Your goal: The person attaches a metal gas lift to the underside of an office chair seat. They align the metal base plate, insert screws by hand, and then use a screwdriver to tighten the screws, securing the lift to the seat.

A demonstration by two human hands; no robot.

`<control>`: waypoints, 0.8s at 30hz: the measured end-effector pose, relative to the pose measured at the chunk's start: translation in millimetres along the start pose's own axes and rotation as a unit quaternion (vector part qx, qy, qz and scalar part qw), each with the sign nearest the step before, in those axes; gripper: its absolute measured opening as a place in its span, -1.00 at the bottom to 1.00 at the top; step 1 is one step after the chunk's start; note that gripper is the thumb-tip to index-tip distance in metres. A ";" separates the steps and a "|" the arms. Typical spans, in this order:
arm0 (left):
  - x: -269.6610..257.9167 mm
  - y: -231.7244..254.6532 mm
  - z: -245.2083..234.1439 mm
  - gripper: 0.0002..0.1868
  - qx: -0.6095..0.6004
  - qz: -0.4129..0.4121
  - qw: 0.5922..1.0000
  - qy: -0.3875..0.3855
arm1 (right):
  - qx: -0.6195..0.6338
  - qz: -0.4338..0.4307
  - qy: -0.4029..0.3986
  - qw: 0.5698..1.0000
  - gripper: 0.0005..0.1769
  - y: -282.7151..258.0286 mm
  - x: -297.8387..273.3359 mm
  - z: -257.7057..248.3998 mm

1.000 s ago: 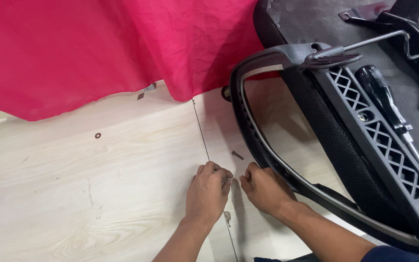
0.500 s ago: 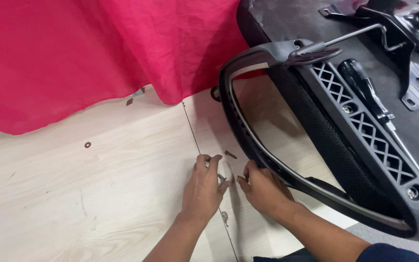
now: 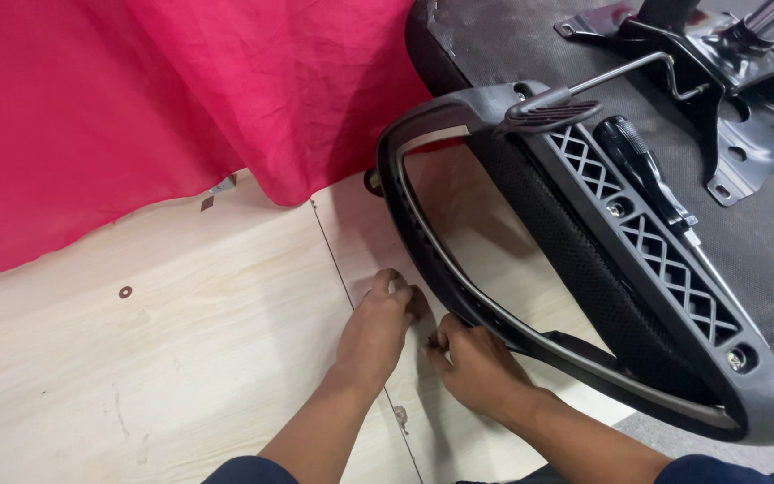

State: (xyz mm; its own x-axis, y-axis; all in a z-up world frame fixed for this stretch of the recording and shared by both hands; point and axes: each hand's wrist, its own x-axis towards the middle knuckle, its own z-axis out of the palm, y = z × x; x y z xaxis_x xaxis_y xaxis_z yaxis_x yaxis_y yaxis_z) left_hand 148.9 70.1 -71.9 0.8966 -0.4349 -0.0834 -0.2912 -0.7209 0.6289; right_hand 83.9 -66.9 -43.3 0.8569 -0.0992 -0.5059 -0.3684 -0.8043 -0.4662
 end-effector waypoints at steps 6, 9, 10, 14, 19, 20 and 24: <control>-8.0 2.5 2.7 -0.83 -0.008 -0.076 0.996 0.033 | -0.014 -0.024 0.032 0.999 -0.80 5.2 4.8 4.7; -12.0 4.0 1.9 -0.84 -0.014 -0.099 0.994 0.038 | 0.007 -0.019 0.031 0.999 -0.79 4.8 5.7 4.4; -15.3 3.5 2.9 -0.83 -0.009 -0.103 0.994 0.033 | 0.003 -0.015 0.026 1.000 -0.80 6.1 4.3 4.7; -19.1 3.6 6.9 -0.80 0.012 -0.107 0.994 0.019 | 0.005 0.000 -0.005 1.000 -0.81 6.1 2.4 -0.5; -23.6 -6.7 10.9 -0.86 -0.002 -0.089 0.995 0.034 | -0.007 0.005 -0.007 1.000 -0.81 6.3 -3.2 -1.7; -24.7 -8.5 11.3 -0.86 0.001 -0.091 0.995 0.031 | -0.012 0.004 -0.004 1.000 -0.79 6.6 -3.8 -1.2; -29.8 -10.6 11.3 -0.84 0.036 -0.081 0.996 -0.013 | -0.020 0.035 -0.015 0.999 -0.81 9.5 -2.5 1.4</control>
State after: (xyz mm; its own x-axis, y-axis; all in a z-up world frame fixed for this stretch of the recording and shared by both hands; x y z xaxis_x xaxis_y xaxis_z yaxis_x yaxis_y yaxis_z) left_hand 121.5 84.6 -84.8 0.9250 -0.3235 -0.1993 -0.1679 -0.8186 0.5493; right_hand 77.8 -73.5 -47.5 0.8180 -0.1381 -0.5584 -0.4112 -0.8192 -0.3998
